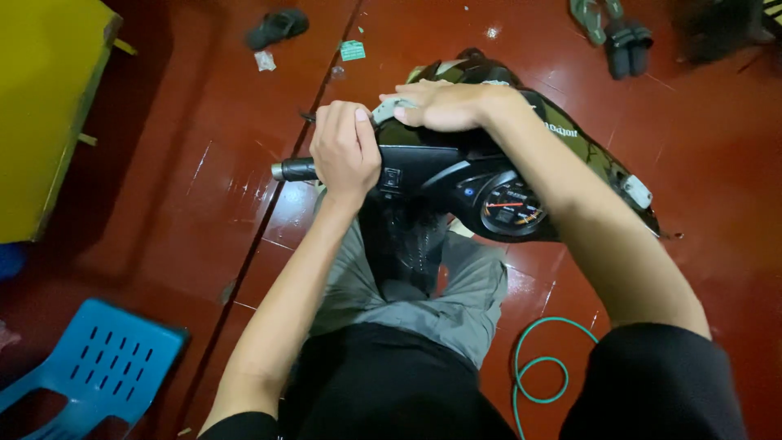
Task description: The person wipes the handlebars, dashboard, and front body of a black scooter using a white cloth. The person folds the cloth and continues wiping different sections of the scooter's front area.
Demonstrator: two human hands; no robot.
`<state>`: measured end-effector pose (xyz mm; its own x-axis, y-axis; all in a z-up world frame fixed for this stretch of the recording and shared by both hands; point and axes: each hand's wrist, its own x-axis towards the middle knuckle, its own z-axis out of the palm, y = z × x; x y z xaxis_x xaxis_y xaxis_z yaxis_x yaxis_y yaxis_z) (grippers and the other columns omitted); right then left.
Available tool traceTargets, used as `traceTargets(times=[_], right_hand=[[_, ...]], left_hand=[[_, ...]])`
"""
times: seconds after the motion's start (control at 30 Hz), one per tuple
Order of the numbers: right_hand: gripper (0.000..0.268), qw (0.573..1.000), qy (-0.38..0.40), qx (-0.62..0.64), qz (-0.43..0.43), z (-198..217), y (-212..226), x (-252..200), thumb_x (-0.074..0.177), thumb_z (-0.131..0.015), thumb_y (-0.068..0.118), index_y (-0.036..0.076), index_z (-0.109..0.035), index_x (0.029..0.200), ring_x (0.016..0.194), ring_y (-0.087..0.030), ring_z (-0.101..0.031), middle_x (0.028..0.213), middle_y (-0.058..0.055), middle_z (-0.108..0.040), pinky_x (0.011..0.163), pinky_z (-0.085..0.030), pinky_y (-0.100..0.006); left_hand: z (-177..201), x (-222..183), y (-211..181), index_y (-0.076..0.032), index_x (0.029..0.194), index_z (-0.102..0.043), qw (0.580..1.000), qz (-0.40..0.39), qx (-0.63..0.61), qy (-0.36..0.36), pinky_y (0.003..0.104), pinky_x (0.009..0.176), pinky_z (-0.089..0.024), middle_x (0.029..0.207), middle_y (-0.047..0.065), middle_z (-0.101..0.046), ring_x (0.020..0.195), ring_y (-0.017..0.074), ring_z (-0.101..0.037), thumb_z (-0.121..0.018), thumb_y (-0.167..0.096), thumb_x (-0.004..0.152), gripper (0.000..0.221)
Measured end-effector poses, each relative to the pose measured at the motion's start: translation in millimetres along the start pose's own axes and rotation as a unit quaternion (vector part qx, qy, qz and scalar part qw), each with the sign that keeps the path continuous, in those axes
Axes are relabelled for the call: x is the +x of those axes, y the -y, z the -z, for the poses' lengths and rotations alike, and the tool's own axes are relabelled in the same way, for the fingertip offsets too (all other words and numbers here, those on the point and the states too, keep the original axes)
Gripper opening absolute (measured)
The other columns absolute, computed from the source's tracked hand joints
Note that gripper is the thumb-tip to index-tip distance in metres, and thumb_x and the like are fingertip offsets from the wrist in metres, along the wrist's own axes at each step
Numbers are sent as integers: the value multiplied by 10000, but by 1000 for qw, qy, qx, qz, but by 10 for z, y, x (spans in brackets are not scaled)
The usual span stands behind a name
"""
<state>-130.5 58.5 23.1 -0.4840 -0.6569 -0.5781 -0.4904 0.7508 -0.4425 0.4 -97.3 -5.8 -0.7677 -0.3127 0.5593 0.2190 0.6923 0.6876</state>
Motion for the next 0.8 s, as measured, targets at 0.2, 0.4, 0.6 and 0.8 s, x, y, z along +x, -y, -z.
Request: traceTargets(times=[0.2,0.4,0.6,0.8], right_hand=[[668,984,65,167,-6,207,-19,-23,866,-531,505,188,-571,1452,1313,-196,-531,1494,1,-587,1132,-354,-365],[832,986,-49,-25,-159,52,-88,160,973,-312,734,63,-729,1232,1061,-394,-656,1281,-168,-692,980,-467,-480],[631,978,-82,28,-191,51,-92,150,1045,-415,523,-7,-675,1268,991,-417,-680,1224,-237,-688,897,-529,-507],[630,959,-231,-122,-113,-173,-228,39,1099,-457,478,-51,-758,936,775,-509,-670,913,-298,-722,777,-532,-566]], left_hand=[[-33,-16,56,-6,913,-618,1000,-7,8,-1,396,721,-454,893,114,-616,811,297,-546,-483,-69,969,159],[-29,1,36,-19,849,-590,1000,-17,-2,-17,394,683,-441,835,111,-593,745,288,-512,-495,-50,945,139],[-60,17,64,-36,815,-557,999,-33,0,-30,394,643,-436,782,105,-557,705,289,-496,-512,-61,910,108],[-102,-30,107,-31,818,-561,999,-28,1,-35,422,663,-448,784,117,-573,720,313,-525,-503,-74,922,126]])
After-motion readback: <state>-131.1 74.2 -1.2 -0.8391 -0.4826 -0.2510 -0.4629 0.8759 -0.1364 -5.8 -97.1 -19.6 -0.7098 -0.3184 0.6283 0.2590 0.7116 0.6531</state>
